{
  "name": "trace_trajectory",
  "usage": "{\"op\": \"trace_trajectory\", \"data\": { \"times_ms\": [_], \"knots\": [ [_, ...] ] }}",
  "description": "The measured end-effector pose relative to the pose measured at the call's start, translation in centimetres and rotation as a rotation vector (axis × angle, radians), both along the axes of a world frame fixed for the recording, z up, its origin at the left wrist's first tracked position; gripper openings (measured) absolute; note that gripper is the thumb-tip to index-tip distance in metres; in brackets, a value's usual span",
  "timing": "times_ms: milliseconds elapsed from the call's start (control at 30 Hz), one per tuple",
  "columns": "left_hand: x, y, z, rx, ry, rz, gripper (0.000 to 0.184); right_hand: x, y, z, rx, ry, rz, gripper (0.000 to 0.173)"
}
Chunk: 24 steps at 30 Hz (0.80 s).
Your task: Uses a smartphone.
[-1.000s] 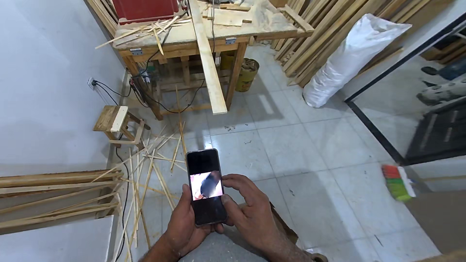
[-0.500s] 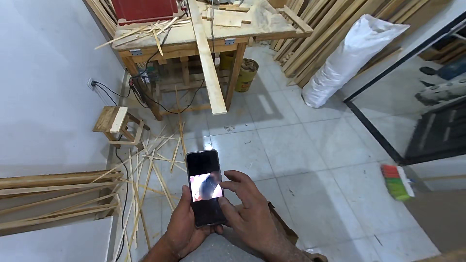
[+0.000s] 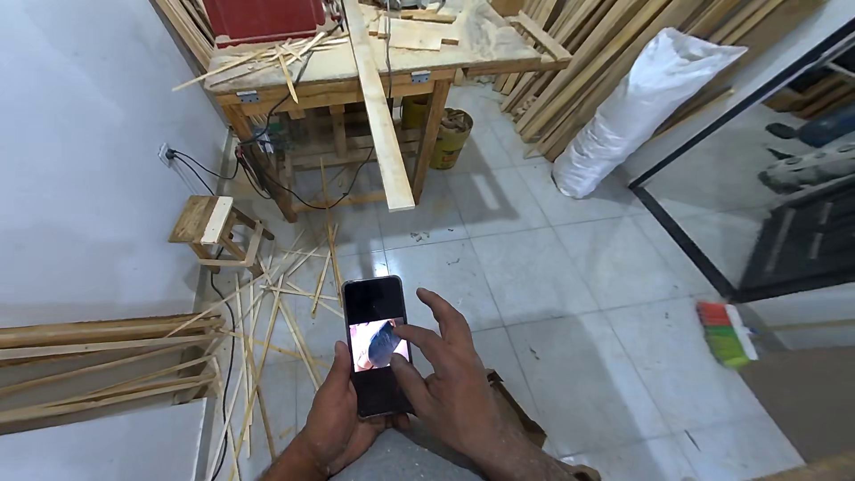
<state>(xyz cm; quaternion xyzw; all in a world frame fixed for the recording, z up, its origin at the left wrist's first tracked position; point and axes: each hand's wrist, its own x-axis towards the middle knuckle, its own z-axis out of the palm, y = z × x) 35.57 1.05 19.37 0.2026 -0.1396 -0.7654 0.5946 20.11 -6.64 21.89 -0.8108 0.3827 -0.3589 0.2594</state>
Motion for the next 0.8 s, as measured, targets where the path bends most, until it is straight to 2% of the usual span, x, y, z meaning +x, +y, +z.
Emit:
{"op": "trace_trajectory", "data": {
  "times_ms": [333, 433, 567, 800],
  "knots": [
    [-0.03, 0.04, -0.01, -0.025, -0.031, -0.002, 0.074, 0.66, -0.55, -0.43, -0.056, 0.004, 0.028, 0.014],
    [0.04, 0.08, 0.05, -0.005, -0.036, 0.003, 0.075, 0.52, -0.52, -0.43, -0.026, 0.080, 0.012, 0.020],
    [0.09, 0.07, 0.34, 0.029, -0.039, 0.008, 0.075, 0.15, -0.61, -0.02, 0.092, 0.177, 0.005, 0.038],
    [0.06, -0.15, 0.69, 0.070, -0.045, 0.004, 0.076, -0.08, -0.79, 0.35, 0.150, 0.223, 0.013, 0.045]
  ]
}}
